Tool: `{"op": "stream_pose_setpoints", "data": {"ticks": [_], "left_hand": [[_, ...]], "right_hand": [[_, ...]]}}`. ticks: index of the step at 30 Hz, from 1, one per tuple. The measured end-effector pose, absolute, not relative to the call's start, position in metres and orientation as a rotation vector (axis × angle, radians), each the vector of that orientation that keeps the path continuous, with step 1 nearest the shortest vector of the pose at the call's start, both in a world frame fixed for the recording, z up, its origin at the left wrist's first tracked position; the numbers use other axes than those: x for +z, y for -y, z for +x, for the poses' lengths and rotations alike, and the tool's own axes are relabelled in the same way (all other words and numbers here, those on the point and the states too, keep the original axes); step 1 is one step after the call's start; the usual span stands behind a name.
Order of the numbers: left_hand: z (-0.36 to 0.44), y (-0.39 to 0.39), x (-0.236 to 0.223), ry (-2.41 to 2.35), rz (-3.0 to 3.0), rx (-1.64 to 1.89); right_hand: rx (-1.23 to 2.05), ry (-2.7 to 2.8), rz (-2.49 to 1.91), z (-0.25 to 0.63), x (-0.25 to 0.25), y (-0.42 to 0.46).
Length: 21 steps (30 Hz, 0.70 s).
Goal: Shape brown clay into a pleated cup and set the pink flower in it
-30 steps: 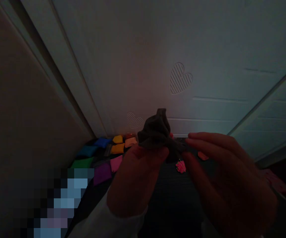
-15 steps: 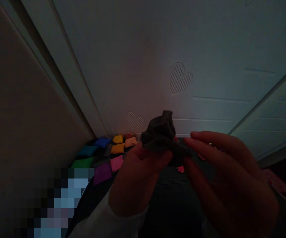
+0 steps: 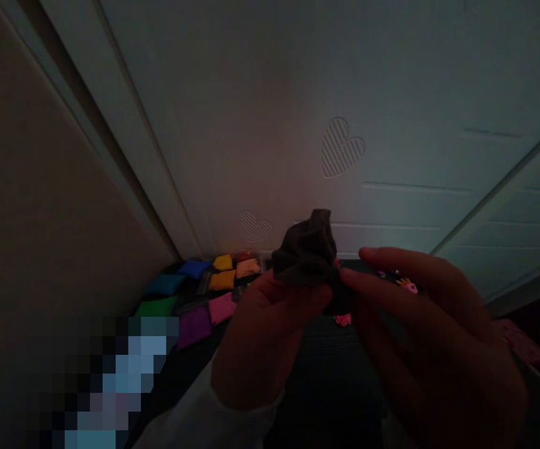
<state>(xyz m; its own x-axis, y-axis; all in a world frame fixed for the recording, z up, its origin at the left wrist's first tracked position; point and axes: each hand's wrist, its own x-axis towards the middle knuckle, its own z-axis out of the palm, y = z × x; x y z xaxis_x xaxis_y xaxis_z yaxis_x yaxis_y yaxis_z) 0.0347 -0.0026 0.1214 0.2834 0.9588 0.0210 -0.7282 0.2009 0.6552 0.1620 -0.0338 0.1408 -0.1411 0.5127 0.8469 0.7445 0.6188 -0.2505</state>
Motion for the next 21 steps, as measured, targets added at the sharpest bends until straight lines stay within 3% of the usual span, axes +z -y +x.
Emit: {"op": "stream_pose_setpoints", "data": {"ticks": [17, 21], "left_hand": [[0.0347, 0.0036, 0.1229, -0.403, 0.725, 1.263], [0.0351, 0.0020, 0.1221, -0.424, 0.740, 1.304]], "right_hand": [[-0.344, 1.909, -1.050, 0.1678, 0.1398, 0.0335], [-0.220, 1.948, -1.055, 0.1710, 0.1390, 0.0348]]}}
